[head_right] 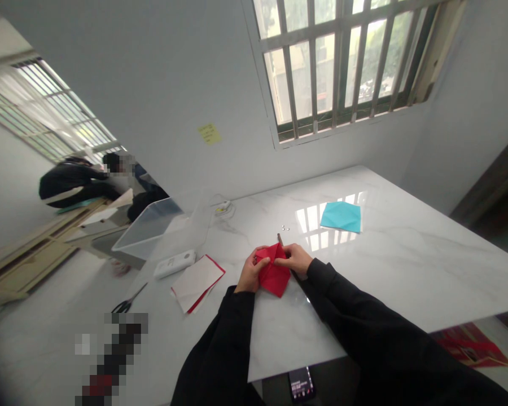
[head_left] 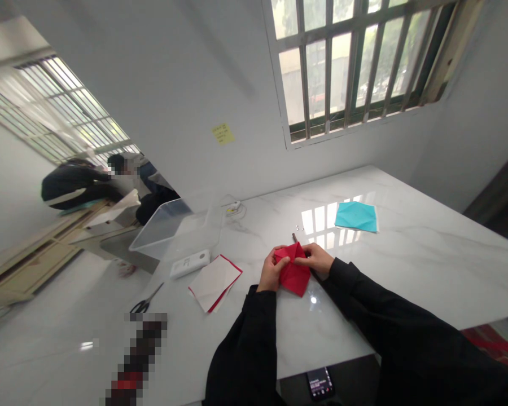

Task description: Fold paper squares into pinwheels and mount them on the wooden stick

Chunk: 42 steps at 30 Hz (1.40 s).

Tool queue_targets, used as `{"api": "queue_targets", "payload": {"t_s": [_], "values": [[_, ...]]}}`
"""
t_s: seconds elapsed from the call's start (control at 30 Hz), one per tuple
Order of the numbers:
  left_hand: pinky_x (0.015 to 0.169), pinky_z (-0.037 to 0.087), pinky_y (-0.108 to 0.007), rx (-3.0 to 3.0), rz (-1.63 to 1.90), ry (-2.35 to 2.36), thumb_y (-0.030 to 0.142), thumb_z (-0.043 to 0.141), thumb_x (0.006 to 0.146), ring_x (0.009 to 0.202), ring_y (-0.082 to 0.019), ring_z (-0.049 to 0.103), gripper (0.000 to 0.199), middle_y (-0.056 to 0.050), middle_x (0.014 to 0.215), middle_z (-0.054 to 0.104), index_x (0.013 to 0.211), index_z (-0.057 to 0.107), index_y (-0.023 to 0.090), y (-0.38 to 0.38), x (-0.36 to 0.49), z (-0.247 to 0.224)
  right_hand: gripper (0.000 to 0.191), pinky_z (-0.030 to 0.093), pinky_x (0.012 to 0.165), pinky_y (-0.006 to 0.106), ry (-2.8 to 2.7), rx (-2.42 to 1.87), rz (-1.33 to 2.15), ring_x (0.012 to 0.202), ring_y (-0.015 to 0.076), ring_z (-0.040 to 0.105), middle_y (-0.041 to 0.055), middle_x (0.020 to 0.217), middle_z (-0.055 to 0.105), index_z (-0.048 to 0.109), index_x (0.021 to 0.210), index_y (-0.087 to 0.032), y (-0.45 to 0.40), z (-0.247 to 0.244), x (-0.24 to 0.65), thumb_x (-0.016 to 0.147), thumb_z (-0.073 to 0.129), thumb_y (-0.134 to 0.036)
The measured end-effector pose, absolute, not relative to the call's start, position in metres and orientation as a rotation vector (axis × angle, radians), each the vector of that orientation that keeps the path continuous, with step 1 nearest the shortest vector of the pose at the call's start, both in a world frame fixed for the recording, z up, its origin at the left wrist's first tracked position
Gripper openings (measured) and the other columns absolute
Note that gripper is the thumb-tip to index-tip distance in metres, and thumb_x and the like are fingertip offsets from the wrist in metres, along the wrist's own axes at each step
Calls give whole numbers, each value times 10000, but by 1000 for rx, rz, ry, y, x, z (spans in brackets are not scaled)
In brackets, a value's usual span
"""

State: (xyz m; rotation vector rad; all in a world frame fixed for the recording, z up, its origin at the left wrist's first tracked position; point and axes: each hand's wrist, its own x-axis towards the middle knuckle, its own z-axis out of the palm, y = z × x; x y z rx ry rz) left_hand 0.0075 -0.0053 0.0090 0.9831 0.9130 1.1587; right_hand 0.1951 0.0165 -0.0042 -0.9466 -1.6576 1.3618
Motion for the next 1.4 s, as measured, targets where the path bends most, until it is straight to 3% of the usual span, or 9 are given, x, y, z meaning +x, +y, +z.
{"api": "queue_targets", "payload": {"t_s": [0.13,0.47,0.8,1.0,1.4], "values": [[763,523,-302,995,1205,951,356,863,631,837,-206,683,543,-63,956,723,1096,635,192,-3,5,5,491,499,732,308,-1467,-815,1508,762,197,633,51,842,720,725,992,-119,15,0,193,779,731,-561],[733,516,-273,1114,1188,963,317,832,678,824,-189,662,476,-75,975,720,1105,676,179,-2,3,3,566,382,570,262,-1420,-1029,1297,581,130,474,-15,594,543,681,766,-128,16,3,193,817,615,-688],[780,512,-291,1017,1211,968,294,821,645,895,-213,675,464,-82,1035,727,1073,690,173,-2,5,7,589,320,468,251,-1301,-1069,1348,485,108,386,-52,526,424,650,759,-154,21,-4,193,802,591,-739],[798,503,-305,953,1193,963,295,817,630,898,-223,677,510,-66,989,731,1097,657,169,-2,4,8,501,386,508,248,-1395,-984,1270,566,127,502,8,662,625,715,893,-144,18,0,194,785,686,-632],[782,485,-293,912,1168,903,247,808,638,843,-195,670,508,-61,975,726,1104,625,158,-5,7,14,364,413,554,265,-1423,-995,1183,615,150,555,37,717,687,740,910,-134,21,-5,194,799,699,-478]]}}
